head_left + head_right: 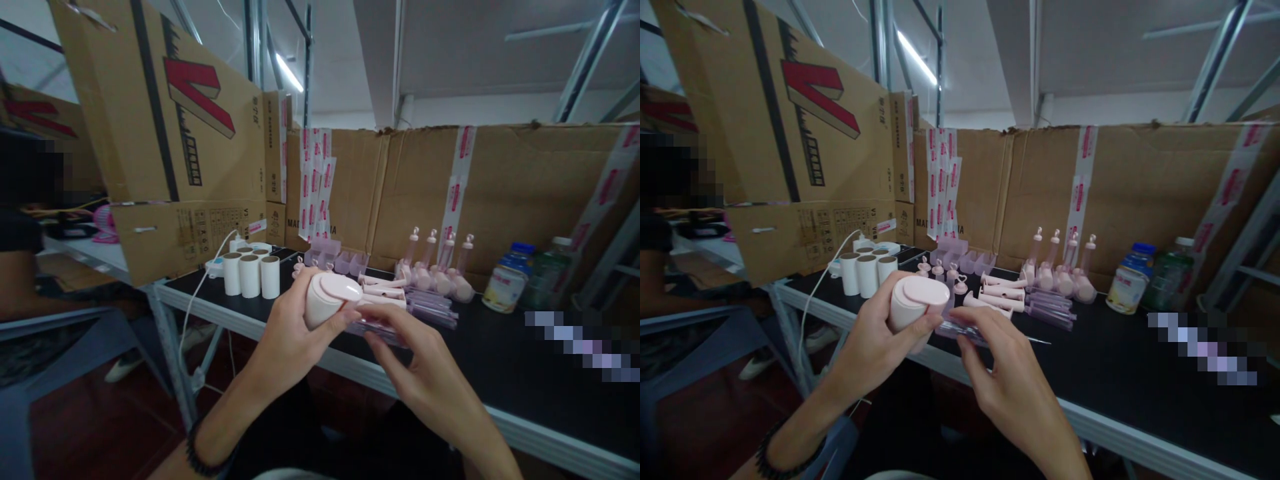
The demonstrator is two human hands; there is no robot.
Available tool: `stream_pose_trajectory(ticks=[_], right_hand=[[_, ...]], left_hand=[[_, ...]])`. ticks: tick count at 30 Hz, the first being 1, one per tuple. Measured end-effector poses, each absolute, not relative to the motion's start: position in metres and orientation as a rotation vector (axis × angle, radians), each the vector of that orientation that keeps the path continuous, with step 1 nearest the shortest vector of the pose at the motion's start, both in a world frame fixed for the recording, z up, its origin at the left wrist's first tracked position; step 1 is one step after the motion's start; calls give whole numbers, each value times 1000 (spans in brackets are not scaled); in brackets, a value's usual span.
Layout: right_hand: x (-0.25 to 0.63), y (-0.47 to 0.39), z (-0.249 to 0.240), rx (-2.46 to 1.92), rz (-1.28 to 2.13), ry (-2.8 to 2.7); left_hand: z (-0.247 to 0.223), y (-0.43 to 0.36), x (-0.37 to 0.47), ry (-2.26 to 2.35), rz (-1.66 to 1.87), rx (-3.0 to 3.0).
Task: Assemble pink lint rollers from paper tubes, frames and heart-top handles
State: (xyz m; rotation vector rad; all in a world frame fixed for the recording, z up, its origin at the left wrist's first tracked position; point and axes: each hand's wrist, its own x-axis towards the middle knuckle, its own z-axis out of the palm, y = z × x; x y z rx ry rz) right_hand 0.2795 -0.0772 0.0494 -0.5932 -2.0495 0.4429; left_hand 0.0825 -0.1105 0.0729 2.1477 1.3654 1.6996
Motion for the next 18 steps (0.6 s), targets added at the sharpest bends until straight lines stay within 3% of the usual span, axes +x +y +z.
stream_pose_trajectory(ticks=[10, 18], right_hand=[[274, -95, 51, -554, 396, -1947], [277, -96, 52, -519, 365, -2059]], left_hand=[[47, -108, 101, 1252, 1645, 2851], [53, -113, 100, 1308, 1646, 3090]])
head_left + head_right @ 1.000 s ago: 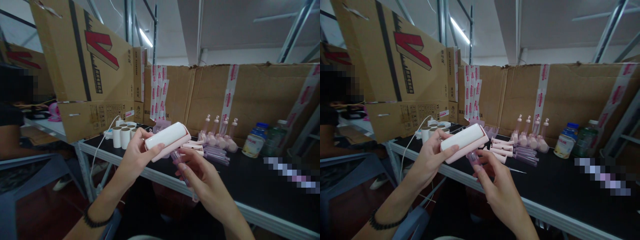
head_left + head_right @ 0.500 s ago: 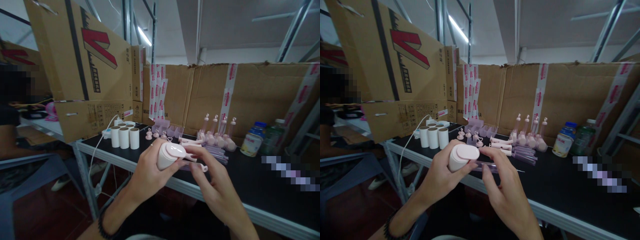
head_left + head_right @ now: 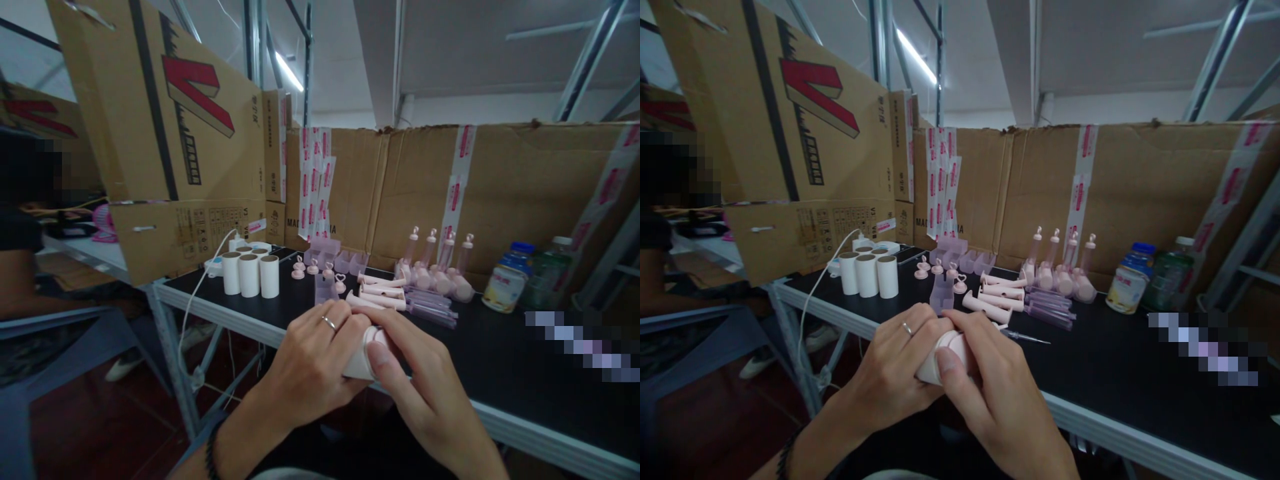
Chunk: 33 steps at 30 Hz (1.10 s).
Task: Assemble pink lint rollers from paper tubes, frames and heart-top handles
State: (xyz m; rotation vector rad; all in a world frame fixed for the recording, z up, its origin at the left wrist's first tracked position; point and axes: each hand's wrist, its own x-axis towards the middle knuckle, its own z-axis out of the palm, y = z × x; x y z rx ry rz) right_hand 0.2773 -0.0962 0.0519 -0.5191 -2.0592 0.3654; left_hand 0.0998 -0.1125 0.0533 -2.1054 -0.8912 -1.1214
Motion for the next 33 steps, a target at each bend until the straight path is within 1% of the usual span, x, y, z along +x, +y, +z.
stream_pose_trajectory(ticks=[8, 11, 17, 26, 33], right_hand=[[277, -95, 53, -548, 90, -2139], [275, -95, 49, -551, 8, -2154], [269, -94, 45, -547, -78, -2115], [262, -92, 42, -552, -77, -2039], [262, -88, 41, -551, -89, -2073]], left_hand=[[59, -113, 94, -858, -874, -2056], [60, -111, 93, -856, -832, -2032], [59, -107, 91, -845, -856, -1980], [51, -105, 94, -926, -967, -1972], [51, -100, 94, -890, -987, -2000]])
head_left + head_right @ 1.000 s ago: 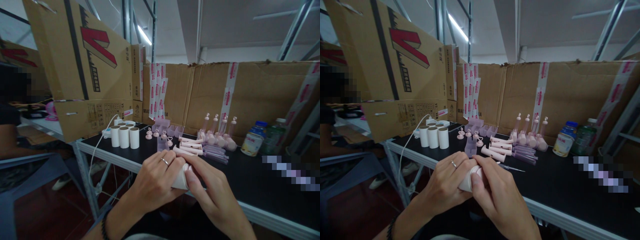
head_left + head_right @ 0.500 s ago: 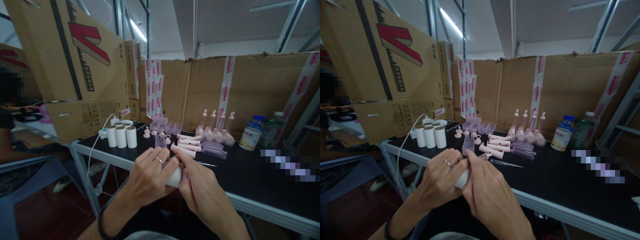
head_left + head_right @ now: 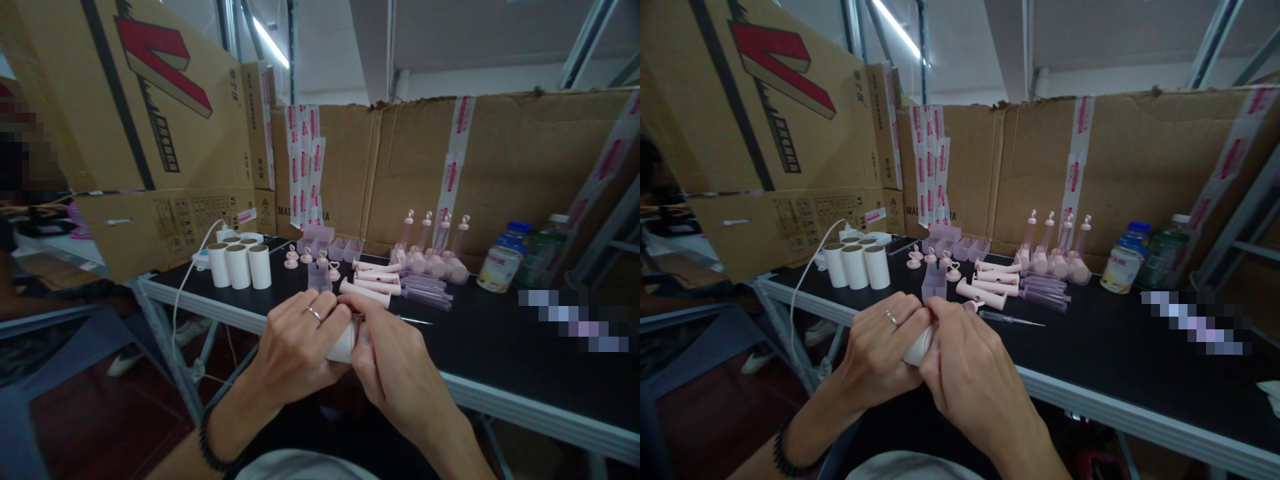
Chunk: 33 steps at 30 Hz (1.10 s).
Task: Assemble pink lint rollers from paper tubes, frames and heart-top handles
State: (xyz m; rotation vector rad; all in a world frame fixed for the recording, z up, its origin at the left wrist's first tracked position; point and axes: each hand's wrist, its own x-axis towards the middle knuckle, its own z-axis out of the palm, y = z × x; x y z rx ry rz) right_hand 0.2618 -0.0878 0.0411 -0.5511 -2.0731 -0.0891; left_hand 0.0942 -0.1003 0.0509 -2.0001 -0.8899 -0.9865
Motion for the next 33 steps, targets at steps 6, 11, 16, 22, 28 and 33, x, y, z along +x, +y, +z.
stream_pose_trajectory(ticks=[6, 11, 16, 22, 28, 33], right_hand=[[262, -86, 42, -563, -102, -2116], [265, -84, 43, -541, -186, -2146], [269, -80, 43, -513, -236, -2198], [273, -77, 41, -534, -199, -2240], [274, -73, 43, -505, -142, -2205], [266, -68, 41, -634, 20, -2126]], left_hand=[[49, -96, 92, -848, -998, -2039], [47, -93, 90, -808, -1014, -2101], [47, -91, 86, -750, -999, -2149], [51, -93, 84, -707, -1062, -2287], [50, -93, 83, -745, -1169, -2319], [42, -79, 79, -828, -1265, -2234]])
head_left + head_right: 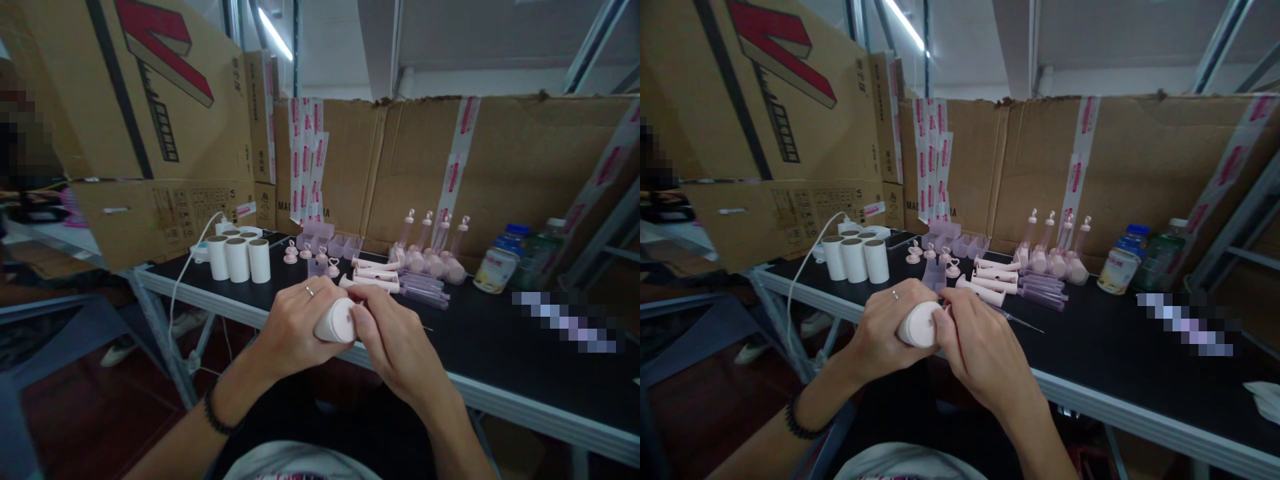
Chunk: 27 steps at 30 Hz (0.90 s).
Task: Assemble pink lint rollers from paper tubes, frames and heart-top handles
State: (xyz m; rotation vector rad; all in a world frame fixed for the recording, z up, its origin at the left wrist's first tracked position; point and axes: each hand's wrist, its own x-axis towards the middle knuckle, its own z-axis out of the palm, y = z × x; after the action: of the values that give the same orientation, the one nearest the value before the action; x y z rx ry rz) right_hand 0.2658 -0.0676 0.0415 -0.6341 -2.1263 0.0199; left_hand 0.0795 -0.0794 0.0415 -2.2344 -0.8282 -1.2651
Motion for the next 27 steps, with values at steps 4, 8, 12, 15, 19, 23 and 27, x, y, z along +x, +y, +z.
stream_pose_trajectory(ticks=[4, 8, 12, 15, 19, 23, 27], right_hand=[[260, -61, 36, -733, 148, -2048], [257, -56, 33, -771, 136, -1985], [258, -59, 34, -761, 77, -1947], [262, -63, 36, -728, 29, -1904], [266, -69, 40, -687, -20, -1858], [267, -75, 43, -664, -18, -1849], [267, -80, 46, -653, 12, -1837]], left_hand=[[31, -66, 76, -933, -1381, -2255], [22, -60, 77, -1008, -1473, -2313], [20, -60, 76, -799, -1436, -2362], [22, -61, 72, -708, -1311, -2339], [27, -65, 66, -771, -1162, -2203], [29, -70, 66, -711, -1166, -2096], [25, -69, 69, -624, -1261, -2042]])
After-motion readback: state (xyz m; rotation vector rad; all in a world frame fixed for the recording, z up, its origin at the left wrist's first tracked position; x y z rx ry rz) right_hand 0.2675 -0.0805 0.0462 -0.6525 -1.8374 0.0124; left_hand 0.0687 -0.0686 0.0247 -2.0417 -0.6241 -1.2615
